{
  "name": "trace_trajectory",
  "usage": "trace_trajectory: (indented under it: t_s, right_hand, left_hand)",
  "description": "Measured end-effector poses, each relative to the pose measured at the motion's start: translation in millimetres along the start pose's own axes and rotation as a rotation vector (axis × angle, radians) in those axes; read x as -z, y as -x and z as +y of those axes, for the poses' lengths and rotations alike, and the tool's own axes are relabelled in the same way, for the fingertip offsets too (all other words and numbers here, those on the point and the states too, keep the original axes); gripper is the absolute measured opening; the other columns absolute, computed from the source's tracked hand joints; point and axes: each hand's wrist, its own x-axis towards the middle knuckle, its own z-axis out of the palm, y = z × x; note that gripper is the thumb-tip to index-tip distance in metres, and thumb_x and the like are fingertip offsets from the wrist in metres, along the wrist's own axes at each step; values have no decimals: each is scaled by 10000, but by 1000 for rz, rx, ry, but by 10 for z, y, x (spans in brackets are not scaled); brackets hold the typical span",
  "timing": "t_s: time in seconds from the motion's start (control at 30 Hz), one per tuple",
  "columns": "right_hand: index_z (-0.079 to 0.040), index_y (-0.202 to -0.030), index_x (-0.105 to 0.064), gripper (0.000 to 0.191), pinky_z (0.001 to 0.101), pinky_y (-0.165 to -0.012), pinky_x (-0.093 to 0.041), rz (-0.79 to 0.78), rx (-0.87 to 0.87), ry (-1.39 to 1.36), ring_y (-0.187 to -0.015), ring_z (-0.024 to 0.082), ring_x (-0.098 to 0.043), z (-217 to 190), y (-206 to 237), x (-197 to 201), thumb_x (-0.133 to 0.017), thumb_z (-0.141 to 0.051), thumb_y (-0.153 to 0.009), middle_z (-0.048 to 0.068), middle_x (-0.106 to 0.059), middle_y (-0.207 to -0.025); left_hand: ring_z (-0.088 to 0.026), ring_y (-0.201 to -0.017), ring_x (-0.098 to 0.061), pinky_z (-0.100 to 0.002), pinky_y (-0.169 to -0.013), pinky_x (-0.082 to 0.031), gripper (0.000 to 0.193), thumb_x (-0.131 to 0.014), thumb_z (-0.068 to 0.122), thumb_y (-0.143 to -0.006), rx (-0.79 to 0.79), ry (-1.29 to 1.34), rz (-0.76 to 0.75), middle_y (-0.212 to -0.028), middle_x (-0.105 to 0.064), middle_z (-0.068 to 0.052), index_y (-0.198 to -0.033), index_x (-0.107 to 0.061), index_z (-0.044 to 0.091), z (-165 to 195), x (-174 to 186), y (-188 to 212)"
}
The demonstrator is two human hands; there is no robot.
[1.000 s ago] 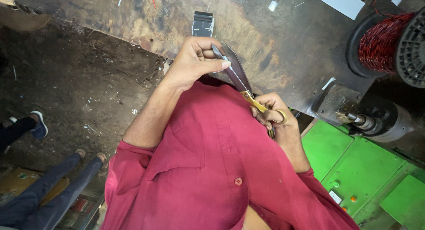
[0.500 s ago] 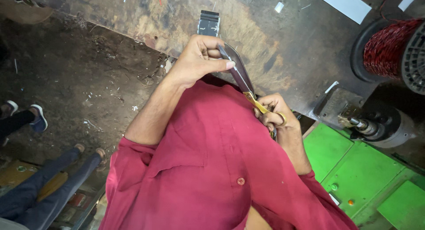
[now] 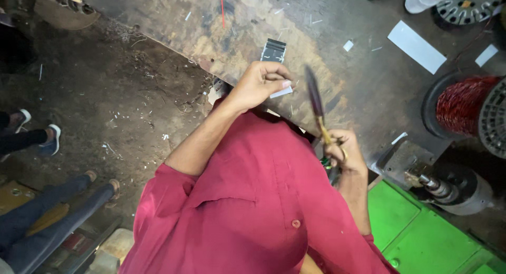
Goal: The person cuts small white rectangular pieces with scissors and inserts them into the slots of a black stator core. The person repeatedly folds, cuts, and places the pieces into the stator, then sets the stator aside.
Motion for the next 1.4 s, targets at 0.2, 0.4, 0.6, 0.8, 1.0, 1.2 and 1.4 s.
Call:
trace_trajectory:
  t_s: [0.2, 0.4, 0.6, 0.8, 1.0, 1.2, 1.4]
  right_hand:
    - [36, -987, -741, 327, 373, -524, -495, 631, -80, 944, -489, 222, -644, -465, -128, 18, -841, -263, -901, 183, -658, -615]
    - [-31, -1192, -738, 306, 479, -845, -542, 659, 229, 1245, -956, 383, -706, -687, -107, -236, -768, -185, -929, 200, -735, -1046]
    - [41, -1125, -705, 268, 277, -720, -535, -57, 221, -167, -804, 147, -662, -500, -412, -624, -718, -189, -989, 85, -713, -948]
    - [52, -1057, -725, 148, 258, -695, -537, 300, 403, -173, -768, 135, -669, -531, -527, -714, -768, -38, -949, 88, -721, -914]
    - [64, -1064, -728, 127, 271, -677, -551, 473, 535, 112, -739, 138, -686, -682, -490, -936, -732, -5, -958, 83, -733, -889]
    - [39, -1143, -690, 367, 375, -892, -561, 285, 884, 450, -1049, 230, -678, -888, -413, -972, -831, 5, -806, 188, -699, -1142]
    - [19, -982, -784, 201, 288, -693, -493, 457, 742, 504, -808, 196, -666, -843, -407, -939, -840, 55, -792, 209, -775, -1064]
  left_hand:
    - [-106, -926, -745, -231, -801, -579, 73, -653, -36, -947, -35, -71, -2, -963, -776, -64, -1005, -694, -22, -126, 15, 62]
    - [-223, -1268, -568, -387, -1062, -444, 66, -706, -21, -891, -258, -234, -236, -1296, -680, -141, -948, -715, 10, 5, -186, 81]
    - [-255, -1449, -464, -393, -1118, -461, 53, -737, 77, -936, -205, -63, -584, -1602, -427, -116, -898, -701, 73, 207, -377, 103]
    - [-161, -1225, -562, -317, -1014, -479, 245, -762, 87, -920, -204, -84, -265, -1342, -565, -79, -1129, -640, 52, 202, -293, 198]
    - [-51, -778, -624, -207, -667, -521, 113, -705, 93, -1005, -110, -40, -49, -872, -655, -16, -1050, -666, -2, -37, -354, 261]
    - [-97, -620, -676, -245, -571, -565, 79, -692, 81, -957, 169, 322, -45, -759, -708, -41, -948, -640, 22, -52, -204, 269]
    - [-79, -751, -668, -222, -638, -557, 272, -733, 74, -931, 3, 241, -47, -912, -695, -47, -1167, -608, 23, 68, -297, 296]
